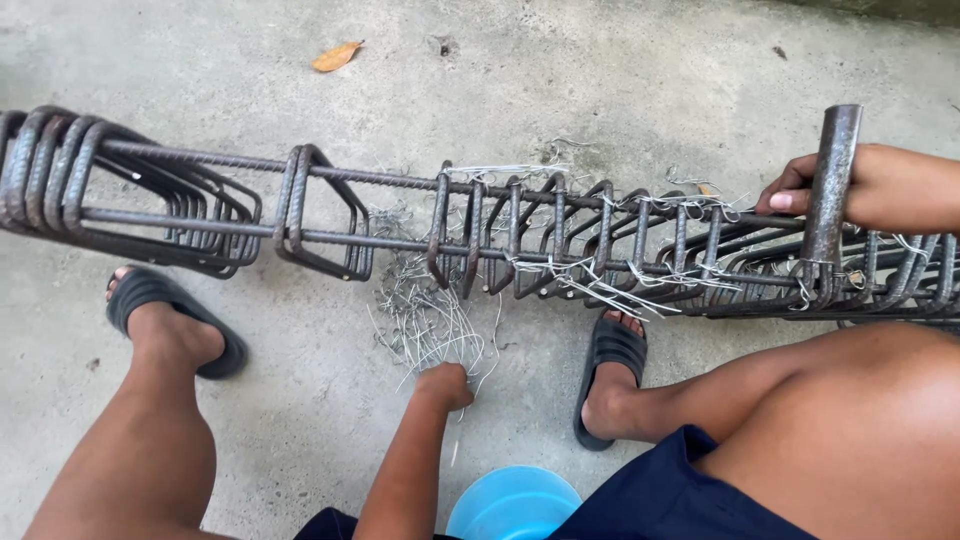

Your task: Tying steel wire around rebar intersections using a manual twisting tool to assemble a structural frame.

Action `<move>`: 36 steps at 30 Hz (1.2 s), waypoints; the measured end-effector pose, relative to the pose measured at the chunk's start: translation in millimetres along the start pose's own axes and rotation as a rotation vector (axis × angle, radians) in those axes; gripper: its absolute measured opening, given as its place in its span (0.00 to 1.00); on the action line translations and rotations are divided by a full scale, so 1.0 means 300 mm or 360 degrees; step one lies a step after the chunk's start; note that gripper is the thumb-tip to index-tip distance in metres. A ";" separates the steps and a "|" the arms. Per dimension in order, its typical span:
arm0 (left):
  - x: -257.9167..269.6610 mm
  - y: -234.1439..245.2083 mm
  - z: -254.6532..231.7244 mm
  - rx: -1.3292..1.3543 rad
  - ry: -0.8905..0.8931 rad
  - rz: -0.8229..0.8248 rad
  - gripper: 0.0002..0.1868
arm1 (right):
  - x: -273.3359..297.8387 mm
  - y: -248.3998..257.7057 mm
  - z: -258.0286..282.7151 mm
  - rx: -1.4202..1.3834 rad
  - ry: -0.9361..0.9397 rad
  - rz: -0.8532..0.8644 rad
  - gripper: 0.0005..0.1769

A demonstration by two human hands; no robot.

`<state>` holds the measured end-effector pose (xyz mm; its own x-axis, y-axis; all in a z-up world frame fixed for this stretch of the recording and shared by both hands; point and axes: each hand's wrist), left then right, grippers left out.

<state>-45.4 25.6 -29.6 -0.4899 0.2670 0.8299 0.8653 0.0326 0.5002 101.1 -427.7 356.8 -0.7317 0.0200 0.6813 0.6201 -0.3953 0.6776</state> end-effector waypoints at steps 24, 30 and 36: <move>-0.129 0.059 -0.220 -0.0137 -0.0452 -0.0997 0.09 | 0.082 -0.007 0.044 0.0121 0.0017 -0.0111 0.19; -0.062 0.175 -0.304 0.0504 -0.0606 -0.1123 0.09 | 0.114 0.008 0.016 0.0401 0.0223 -0.0296 0.21; 0.027 0.251 -0.340 0.1219 -0.0527 -0.0655 0.17 | 0.158 -0.019 -0.038 -0.0112 0.0657 -0.0606 0.11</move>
<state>4.9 -68.0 40.0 -0.8204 0.3507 0.4516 0.5223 0.7810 0.3424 59.5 -435.0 382.0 -0.9589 -0.1819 0.2178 0.2805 -0.4911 0.8247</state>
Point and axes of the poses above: each hand's wrist, its own x-axis away from the middle knuckle, its own y-axis out of the back of the hand, z = x × y, and after that the axes turned 7 degrees about z, right-handed
